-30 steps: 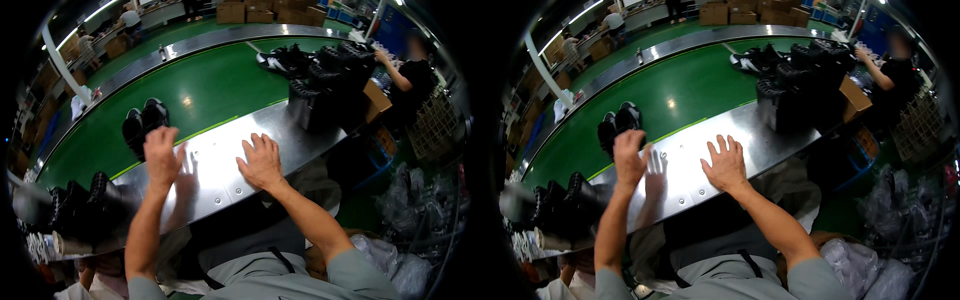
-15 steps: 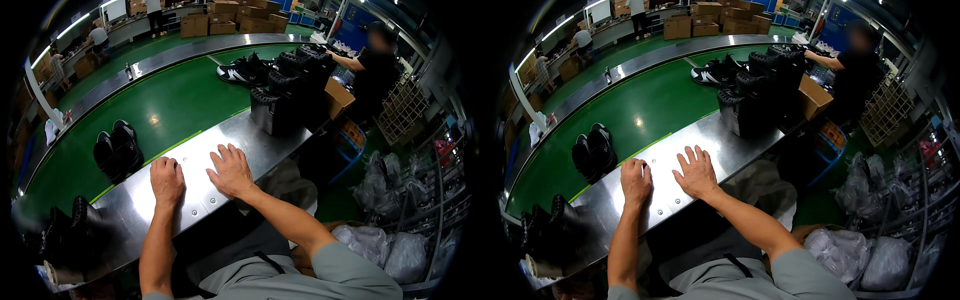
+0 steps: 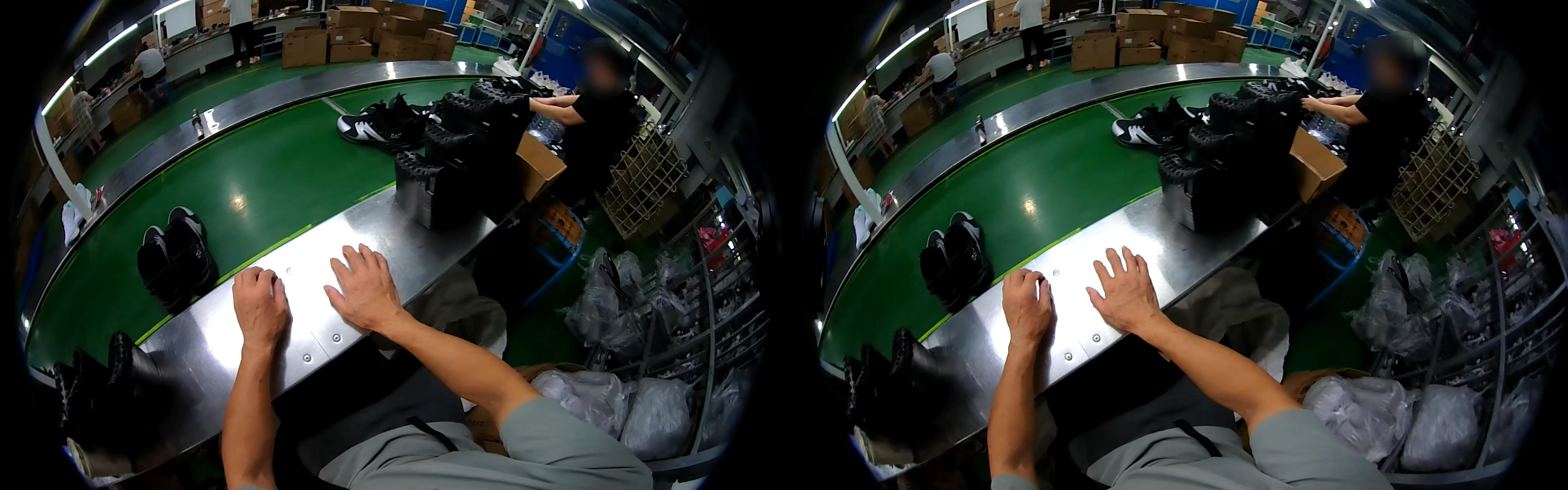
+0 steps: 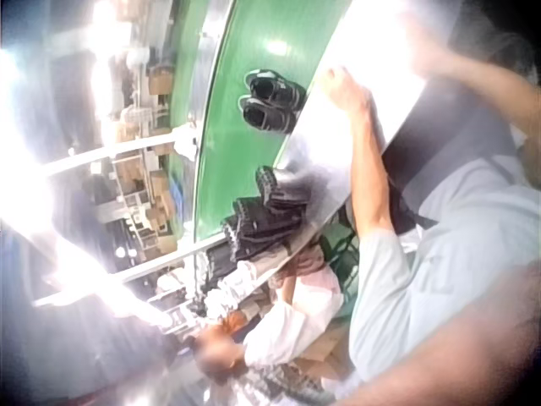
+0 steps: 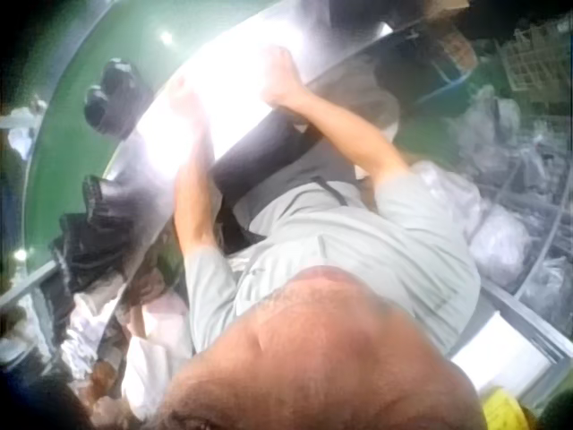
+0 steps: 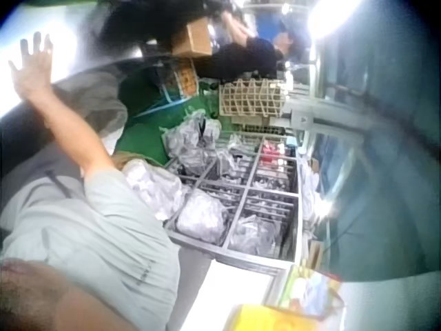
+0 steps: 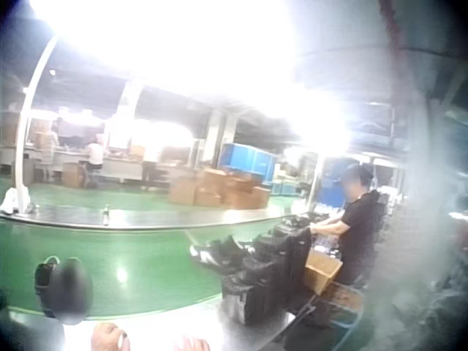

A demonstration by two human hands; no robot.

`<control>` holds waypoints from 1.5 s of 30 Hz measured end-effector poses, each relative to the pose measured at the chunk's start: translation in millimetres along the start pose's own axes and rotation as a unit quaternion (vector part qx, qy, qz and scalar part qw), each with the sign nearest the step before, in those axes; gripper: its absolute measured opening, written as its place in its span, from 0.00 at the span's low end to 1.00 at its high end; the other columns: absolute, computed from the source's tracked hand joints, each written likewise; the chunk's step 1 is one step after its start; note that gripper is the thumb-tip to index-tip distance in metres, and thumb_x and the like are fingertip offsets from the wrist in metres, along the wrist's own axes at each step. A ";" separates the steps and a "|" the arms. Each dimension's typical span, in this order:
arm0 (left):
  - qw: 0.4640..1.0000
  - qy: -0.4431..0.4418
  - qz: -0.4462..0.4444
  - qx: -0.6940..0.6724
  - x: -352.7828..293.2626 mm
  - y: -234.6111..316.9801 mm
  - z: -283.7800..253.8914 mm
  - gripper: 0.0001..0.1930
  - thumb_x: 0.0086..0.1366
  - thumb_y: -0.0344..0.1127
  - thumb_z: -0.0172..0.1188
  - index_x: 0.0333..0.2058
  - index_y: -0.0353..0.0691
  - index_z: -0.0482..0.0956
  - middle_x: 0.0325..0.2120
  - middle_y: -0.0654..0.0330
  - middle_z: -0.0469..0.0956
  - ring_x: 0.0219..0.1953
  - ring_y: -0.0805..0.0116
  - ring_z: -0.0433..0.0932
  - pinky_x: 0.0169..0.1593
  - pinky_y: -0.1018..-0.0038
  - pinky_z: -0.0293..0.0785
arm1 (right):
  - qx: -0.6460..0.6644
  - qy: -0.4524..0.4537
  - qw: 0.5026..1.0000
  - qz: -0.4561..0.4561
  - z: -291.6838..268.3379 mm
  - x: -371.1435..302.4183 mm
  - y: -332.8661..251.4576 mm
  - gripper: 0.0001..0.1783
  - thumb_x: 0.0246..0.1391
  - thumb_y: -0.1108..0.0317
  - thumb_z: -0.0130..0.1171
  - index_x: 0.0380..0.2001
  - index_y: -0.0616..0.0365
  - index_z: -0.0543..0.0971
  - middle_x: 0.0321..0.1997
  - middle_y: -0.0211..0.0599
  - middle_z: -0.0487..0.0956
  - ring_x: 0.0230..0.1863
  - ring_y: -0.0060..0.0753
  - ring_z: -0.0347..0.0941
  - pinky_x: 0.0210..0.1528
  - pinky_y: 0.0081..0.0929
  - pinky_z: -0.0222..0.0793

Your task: The person works on shoes along a conveyor belt, reaching into a bag to retrieve black shoe components and attaching them to the shoes before placing the finished shoes back on the belt.

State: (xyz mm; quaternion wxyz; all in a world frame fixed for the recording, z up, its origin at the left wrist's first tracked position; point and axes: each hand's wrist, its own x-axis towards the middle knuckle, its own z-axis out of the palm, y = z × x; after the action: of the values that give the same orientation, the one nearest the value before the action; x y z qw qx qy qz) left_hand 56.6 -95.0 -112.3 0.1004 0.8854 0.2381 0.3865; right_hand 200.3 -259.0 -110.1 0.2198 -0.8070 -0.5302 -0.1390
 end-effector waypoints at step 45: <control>0.848 0.161 0.347 -0.366 81.7 167.7 -198.9 0.17 0.64 0.39 0.66 0.45 0.30 0.81 0.44 0.47 0.79 0.43 0.60 0.79 0.47 0.64 0.78 | 0.014 0.001 1.000 -0.001 1.7 4.7 -3.5 0.28 0.58 0.52 0.60 0.55 0.61 0.76 0.62 0.54 0.70 0.66 0.62 0.61 0.67 0.54 0.56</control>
State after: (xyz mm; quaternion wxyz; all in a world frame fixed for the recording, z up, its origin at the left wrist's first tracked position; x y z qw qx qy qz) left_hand 16.6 -200.8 135.9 0.2368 0.7344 -0.2310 0.5927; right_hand 198.9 -253.2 -108.6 0.2317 -0.8029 -0.5330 -0.1328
